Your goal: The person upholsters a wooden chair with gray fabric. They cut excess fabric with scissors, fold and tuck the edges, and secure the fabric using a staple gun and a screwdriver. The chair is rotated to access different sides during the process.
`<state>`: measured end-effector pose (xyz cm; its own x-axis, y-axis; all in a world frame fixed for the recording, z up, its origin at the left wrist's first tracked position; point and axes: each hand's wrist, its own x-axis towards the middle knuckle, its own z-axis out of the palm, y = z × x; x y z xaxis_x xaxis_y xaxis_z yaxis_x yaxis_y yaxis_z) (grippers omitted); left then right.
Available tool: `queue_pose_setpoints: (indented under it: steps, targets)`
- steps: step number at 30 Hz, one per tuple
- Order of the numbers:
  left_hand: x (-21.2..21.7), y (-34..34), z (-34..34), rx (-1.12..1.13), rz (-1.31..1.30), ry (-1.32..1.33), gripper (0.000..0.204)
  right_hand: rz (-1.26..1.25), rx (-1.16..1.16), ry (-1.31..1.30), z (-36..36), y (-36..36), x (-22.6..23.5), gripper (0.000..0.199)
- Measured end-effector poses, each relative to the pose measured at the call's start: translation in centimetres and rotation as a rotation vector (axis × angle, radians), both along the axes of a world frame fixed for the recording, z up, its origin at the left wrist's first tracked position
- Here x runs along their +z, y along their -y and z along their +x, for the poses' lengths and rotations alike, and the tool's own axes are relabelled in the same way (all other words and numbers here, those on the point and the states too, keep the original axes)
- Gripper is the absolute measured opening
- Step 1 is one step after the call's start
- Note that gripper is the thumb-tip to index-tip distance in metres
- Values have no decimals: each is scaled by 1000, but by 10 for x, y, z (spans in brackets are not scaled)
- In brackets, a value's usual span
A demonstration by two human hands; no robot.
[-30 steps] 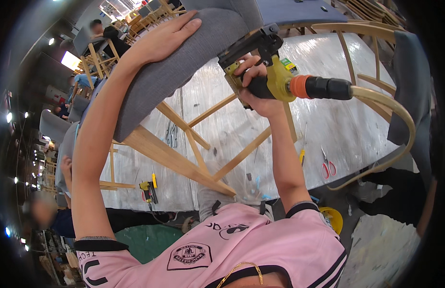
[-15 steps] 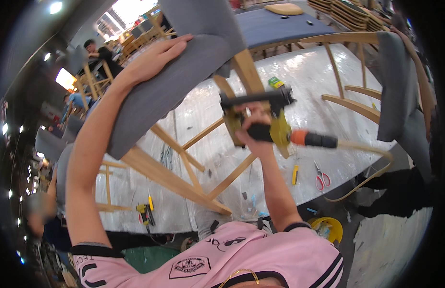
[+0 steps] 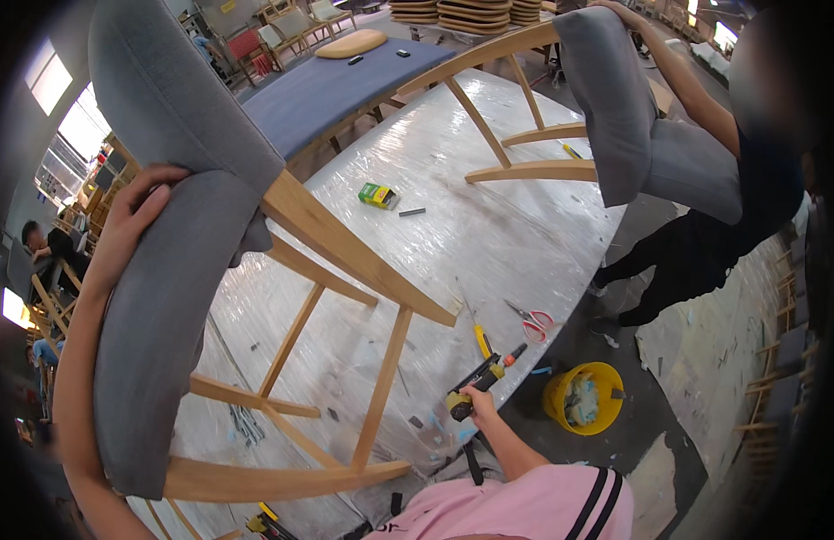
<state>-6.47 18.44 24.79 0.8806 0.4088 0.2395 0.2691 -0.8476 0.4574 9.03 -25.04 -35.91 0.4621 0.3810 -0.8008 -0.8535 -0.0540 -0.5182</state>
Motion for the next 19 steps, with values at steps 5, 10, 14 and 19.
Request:
queue_pose_setpoints:
  steps: [5, 10, 14, 19]
  targets:
    - [-8, -29, -31, 37, -156, 29, 65, 289, -107, -148, -41, -34, -82, 38]
    - [-17, -23, -87, 156, -250, 103, 93, -140, 451, 43, -62, -22, -85, 32]
    - [-20, 0, -130, 299, -349, 116, 94, -332, 1218, 496, -16, -24, -45, 31]
    - [-4, 17, -117, 230, -210, -47, 82, 73, 415, 1252, 54, -129, 98, 34]
